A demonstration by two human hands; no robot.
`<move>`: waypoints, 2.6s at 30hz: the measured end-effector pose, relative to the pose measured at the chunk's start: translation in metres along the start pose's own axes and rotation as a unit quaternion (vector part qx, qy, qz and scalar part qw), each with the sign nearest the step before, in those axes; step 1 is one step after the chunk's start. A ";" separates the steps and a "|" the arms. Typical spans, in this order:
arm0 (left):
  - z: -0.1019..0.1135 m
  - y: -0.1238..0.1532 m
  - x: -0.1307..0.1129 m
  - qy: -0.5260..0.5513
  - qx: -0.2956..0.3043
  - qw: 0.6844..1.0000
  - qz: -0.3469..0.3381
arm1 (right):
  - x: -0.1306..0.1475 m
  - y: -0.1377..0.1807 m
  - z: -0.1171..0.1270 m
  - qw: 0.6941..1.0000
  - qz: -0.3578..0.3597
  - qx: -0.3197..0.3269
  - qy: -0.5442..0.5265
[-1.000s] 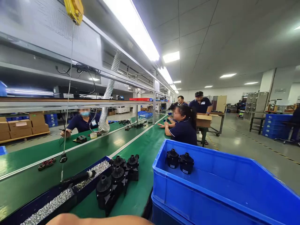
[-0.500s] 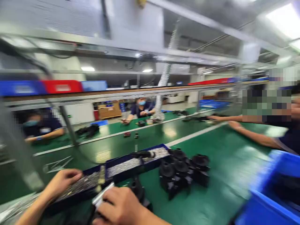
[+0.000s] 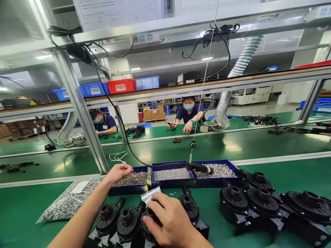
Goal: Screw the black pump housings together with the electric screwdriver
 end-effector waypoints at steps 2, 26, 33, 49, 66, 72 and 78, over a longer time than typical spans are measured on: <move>0.001 -0.001 0.002 0.005 -0.002 1.000 0.002 | -0.004 0.000 0.000 1.000 -0.015 0.009 -0.013; -0.123 0.156 -0.076 -0.060 0.139 0.985 -0.077 | 0.030 -0.010 0.045 0.986 0.101 -0.127 0.041; -0.142 0.150 -0.062 -0.007 0.161 0.985 -0.056 | 0.040 -0.007 0.048 0.980 0.144 -0.077 0.110; -0.125 0.150 -0.043 -0.274 0.205 0.940 -0.003 | -0.025 0.022 0.022 0.978 0.014 0.209 0.022; -0.116 0.142 -0.053 -0.284 0.178 0.941 -0.040 | 0.003 -0.002 0.010 0.981 0.006 0.182 -0.062; -0.120 0.144 -0.054 -0.236 0.186 0.953 -0.037 | 0.001 -0.006 0.012 0.983 -0.017 0.158 -0.092; -0.142 0.154 -0.048 -0.167 0.247 0.954 -0.012 | 0.005 -0.003 0.044 0.998 0.041 -0.021 -0.044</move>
Point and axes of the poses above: each hand's wrist, its own y-axis away from the middle knuckle, its own z-axis out of the back of the hand, x = y × z, the point moved 10 cm from there along -y, towards the middle knuckle, and after that the axes turned 11 degrees about z, right-handed, at the moved point
